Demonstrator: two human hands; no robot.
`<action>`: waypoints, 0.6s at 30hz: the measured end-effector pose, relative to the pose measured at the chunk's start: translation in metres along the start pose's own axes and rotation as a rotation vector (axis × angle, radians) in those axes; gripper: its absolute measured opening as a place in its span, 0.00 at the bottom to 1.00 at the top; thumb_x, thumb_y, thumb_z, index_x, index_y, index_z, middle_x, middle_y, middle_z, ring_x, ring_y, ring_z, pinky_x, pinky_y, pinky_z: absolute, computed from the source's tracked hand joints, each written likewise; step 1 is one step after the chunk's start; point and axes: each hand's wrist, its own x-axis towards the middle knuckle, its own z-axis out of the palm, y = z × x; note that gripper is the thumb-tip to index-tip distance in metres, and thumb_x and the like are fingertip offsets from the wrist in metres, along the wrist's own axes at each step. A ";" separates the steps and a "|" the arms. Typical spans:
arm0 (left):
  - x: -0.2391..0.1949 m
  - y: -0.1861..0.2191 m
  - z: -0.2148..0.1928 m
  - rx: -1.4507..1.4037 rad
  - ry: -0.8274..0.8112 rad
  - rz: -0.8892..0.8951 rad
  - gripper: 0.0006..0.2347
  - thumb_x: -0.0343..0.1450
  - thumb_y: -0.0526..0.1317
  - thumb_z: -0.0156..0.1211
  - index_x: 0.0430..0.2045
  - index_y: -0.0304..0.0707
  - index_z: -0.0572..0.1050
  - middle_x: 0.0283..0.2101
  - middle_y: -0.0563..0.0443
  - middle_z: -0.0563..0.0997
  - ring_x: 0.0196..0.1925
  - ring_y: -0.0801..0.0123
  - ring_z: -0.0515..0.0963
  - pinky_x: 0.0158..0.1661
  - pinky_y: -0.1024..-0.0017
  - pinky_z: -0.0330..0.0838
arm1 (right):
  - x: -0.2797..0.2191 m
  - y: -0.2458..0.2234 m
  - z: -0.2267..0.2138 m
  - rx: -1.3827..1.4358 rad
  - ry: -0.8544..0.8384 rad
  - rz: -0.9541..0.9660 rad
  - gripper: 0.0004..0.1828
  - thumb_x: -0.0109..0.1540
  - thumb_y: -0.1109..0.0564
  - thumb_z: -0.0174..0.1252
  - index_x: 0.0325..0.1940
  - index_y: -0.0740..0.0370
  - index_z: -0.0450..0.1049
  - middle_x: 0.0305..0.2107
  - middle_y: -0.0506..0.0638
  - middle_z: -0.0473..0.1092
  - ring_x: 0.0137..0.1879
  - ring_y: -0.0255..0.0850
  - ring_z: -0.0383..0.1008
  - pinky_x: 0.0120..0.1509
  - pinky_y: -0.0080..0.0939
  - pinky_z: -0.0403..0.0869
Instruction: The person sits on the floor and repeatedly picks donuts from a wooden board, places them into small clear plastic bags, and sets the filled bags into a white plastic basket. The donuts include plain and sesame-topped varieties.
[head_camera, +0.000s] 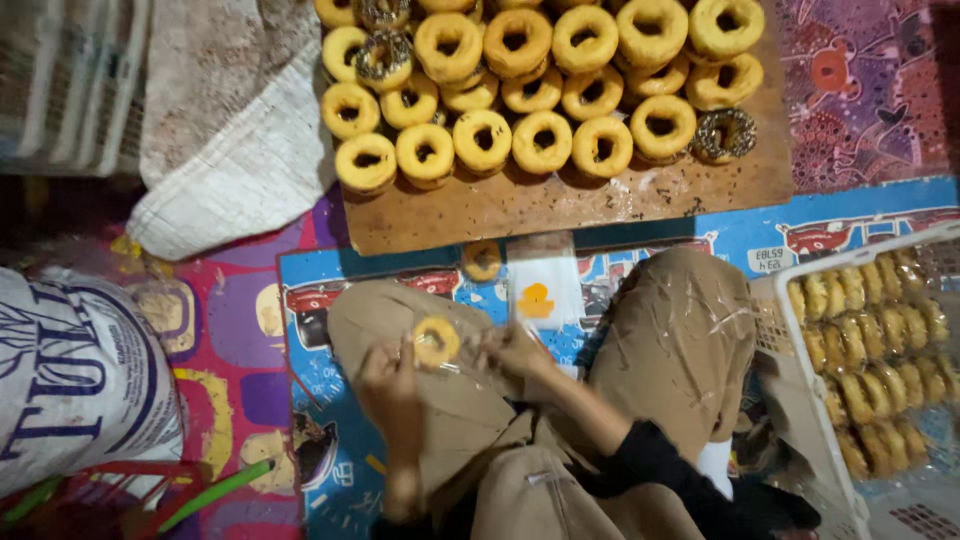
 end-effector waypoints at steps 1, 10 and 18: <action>0.010 -0.006 0.009 -0.033 0.000 -0.003 0.12 0.73 0.39 0.66 0.24 0.27 0.76 0.22 0.43 0.78 0.24 0.63 0.74 0.30 0.66 0.66 | 0.021 -0.006 -0.028 -0.185 0.128 -0.113 0.13 0.66 0.49 0.58 0.34 0.58 0.79 0.22 0.50 0.77 0.26 0.38 0.75 0.31 0.39 0.72; 0.089 0.003 0.181 -0.111 0.027 0.274 0.11 0.74 0.38 0.64 0.33 0.26 0.71 0.41 0.34 0.74 0.38 0.54 0.78 0.38 0.60 0.76 | 0.093 -0.031 -0.121 -1.363 0.226 -0.400 0.16 0.47 0.47 0.69 0.29 0.61 0.78 0.29 0.60 0.75 0.40 0.55 0.76 0.47 0.57 0.69; 0.027 0.060 0.159 -0.085 -0.236 0.399 0.25 0.68 0.49 0.63 0.55 0.32 0.68 0.46 0.31 0.79 0.47 0.44 0.80 0.49 0.51 0.73 | -0.005 -0.074 -0.124 -1.329 0.161 -0.536 0.13 0.57 0.59 0.58 0.43 0.52 0.83 0.33 0.54 0.76 0.50 0.48 0.74 0.56 0.55 0.66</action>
